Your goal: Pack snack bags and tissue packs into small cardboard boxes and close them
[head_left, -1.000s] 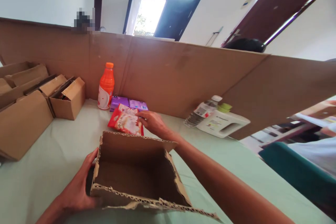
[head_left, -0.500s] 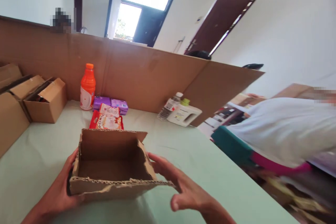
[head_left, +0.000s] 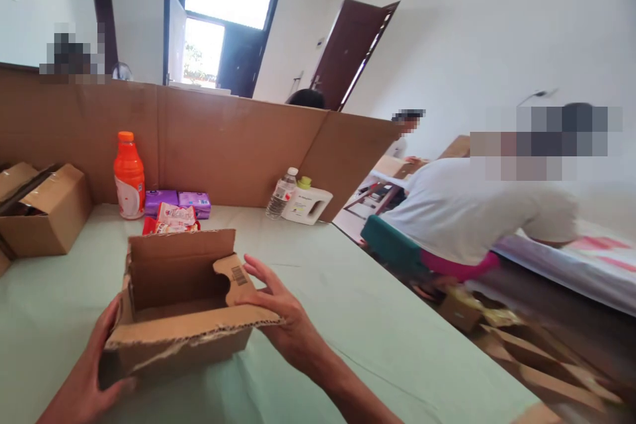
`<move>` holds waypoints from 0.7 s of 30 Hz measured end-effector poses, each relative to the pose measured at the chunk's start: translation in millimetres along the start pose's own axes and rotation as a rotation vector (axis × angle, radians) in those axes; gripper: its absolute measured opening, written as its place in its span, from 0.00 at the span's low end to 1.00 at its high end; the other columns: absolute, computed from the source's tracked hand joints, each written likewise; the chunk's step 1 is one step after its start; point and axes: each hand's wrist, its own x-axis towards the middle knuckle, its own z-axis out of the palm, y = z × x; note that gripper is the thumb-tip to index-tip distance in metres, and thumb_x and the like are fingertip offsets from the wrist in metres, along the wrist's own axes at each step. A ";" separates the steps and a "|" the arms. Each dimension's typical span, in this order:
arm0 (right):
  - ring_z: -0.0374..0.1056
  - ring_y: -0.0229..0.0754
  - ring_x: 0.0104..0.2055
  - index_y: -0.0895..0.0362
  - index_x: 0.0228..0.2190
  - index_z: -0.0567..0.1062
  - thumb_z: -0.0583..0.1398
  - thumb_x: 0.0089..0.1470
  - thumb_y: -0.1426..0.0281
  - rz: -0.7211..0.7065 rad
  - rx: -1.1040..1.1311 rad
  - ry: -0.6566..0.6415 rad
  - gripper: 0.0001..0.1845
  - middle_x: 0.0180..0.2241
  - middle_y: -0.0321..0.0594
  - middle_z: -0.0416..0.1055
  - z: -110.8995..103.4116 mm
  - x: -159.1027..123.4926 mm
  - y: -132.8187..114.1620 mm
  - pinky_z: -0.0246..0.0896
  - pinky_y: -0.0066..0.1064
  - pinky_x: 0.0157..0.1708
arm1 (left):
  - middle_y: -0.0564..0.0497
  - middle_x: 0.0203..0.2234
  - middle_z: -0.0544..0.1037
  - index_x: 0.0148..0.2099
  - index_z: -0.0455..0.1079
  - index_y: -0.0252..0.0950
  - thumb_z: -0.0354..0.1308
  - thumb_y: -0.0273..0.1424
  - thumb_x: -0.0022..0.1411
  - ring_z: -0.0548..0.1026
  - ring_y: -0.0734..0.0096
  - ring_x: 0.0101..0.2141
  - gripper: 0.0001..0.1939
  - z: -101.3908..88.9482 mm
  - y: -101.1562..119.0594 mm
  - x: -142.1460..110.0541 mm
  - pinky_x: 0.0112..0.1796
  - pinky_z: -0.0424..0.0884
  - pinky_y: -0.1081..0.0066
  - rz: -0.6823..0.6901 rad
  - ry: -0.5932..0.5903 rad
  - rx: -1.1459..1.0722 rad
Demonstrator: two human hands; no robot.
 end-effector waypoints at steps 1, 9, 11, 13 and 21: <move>0.62 0.54 0.64 0.47 0.39 0.83 0.57 0.62 0.61 0.012 -0.022 0.062 0.14 0.69 0.42 0.54 -7.9 -2.7 9.5 0.70 0.43 0.53 | 0.45 0.70 0.56 0.74 0.36 0.53 0.59 0.52 0.60 0.60 0.38 0.65 0.49 1.7 2.4 0.3 0.60 0.65 0.43 0.005 -0.008 0.021; 0.66 0.63 0.56 0.55 0.30 0.80 0.60 0.47 0.53 0.529 -0.482 0.794 0.19 0.58 0.56 0.65 -151.3 -61.8 145.5 0.64 0.58 0.54 | 0.45 0.71 0.52 0.73 0.38 0.58 0.56 0.43 0.65 0.67 0.44 0.62 0.42 2.4 10.9 -0.5 0.56 0.71 0.50 0.066 -0.037 0.152; 0.64 0.68 0.57 0.56 0.25 0.77 0.59 0.45 0.55 0.618 -0.588 0.885 0.17 0.56 0.60 0.66 -180.4 -67.2 166.7 0.59 0.61 0.56 | 0.44 0.70 0.54 0.73 0.40 0.57 0.55 0.43 0.65 0.69 0.45 0.60 0.40 3.8 8.5 -0.3 0.55 0.72 0.49 0.040 -0.006 0.189; 0.61 0.71 0.59 0.55 0.23 0.75 0.60 0.44 0.57 0.656 -0.632 0.908 0.14 0.56 0.61 0.65 -196.2 -62.0 179.2 0.55 0.62 0.58 | 0.43 0.70 0.54 0.73 0.42 0.56 0.53 0.43 0.66 0.70 0.45 0.59 0.37 4.9 5.5 0.8 0.55 0.72 0.48 0.033 0.008 0.216; 0.54 0.85 0.60 0.58 0.40 0.80 0.53 0.53 0.53 0.736 -0.902 0.600 0.26 0.64 0.68 0.53 -176.6 -3.6 184.4 0.56 0.74 0.41 | 0.41 0.72 0.50 0.71 0.52 0.49 0.57 0.38 0.64 0.68 0.45 0.61 0.36 -1.1 7.6 2.5 0.56 0.70 0.48 0.052 -0.069 0.245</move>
